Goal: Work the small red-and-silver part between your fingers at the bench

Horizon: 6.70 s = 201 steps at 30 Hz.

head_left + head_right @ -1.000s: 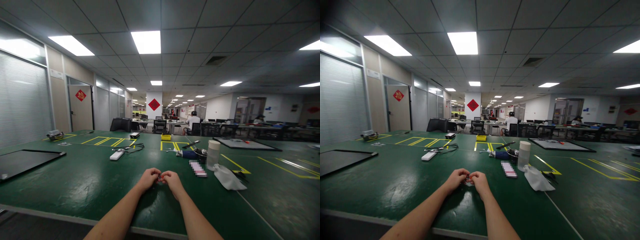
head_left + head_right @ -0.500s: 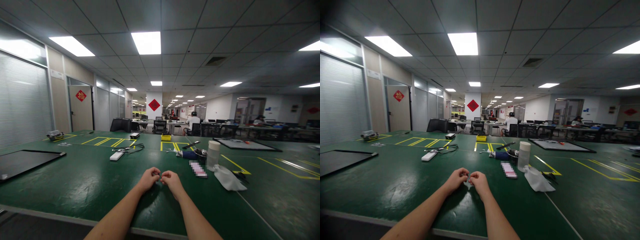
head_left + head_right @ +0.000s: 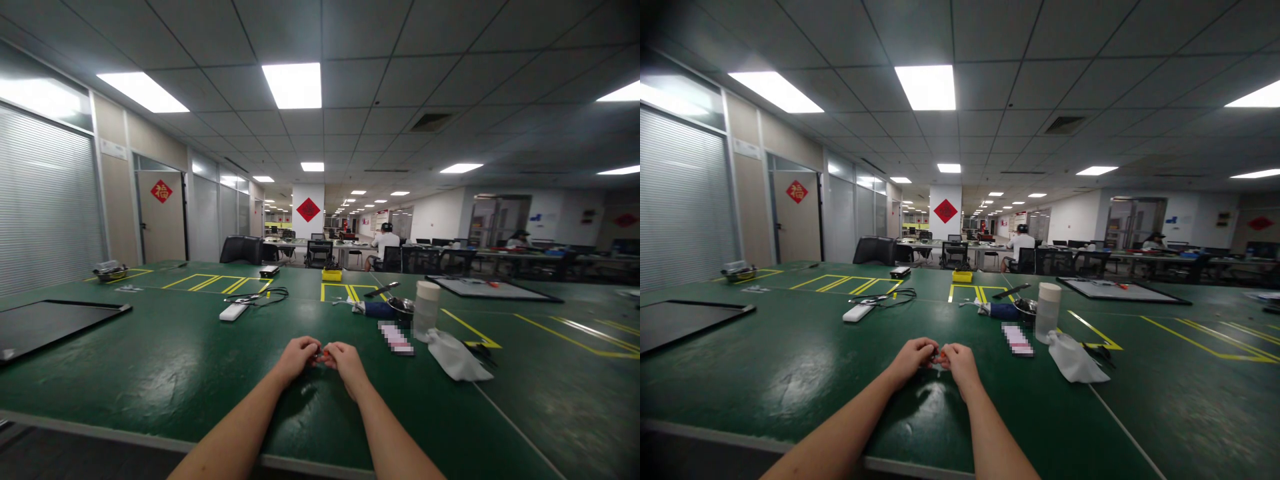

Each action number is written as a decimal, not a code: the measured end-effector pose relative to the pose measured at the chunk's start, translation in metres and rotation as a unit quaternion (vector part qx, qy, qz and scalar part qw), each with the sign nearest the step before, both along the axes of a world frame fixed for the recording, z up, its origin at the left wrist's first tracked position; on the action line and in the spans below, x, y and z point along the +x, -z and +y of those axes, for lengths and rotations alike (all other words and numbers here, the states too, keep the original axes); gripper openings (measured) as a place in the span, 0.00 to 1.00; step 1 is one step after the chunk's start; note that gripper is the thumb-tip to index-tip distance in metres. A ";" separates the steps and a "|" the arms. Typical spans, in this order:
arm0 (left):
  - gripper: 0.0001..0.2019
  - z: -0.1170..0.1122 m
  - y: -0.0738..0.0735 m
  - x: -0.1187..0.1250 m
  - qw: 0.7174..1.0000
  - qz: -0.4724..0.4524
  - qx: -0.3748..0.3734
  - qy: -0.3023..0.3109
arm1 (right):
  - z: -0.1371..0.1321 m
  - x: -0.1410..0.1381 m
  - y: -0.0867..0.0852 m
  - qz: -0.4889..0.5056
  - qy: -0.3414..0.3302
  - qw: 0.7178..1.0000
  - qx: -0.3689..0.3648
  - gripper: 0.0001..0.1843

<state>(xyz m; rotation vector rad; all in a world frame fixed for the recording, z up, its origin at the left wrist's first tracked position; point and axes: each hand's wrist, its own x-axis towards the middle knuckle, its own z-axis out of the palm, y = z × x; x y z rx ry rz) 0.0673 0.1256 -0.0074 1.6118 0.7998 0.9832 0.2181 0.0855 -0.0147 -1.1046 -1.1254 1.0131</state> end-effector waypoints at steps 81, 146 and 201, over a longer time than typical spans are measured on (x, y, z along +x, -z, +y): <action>0.09 0.001 0.003 -0.002 0.987 0.078 0.140 -0.015 | 0.001 0.001 0.002 -0.173 0.012 0.982 0.071 0.08; 0.09 0.004 -0.023 0.006 0.997 0.009 -0.067 0.031 | -0.001 0.001 -0.023 -0.349 0.087 0.927 0.105 0.08; 0.14 0.071 -0.015 0.007 0.945 0.041 -0.174 0.274 | 0.054 0.040 -0.008 -0.330 -0.211 0.919 0.049 0.14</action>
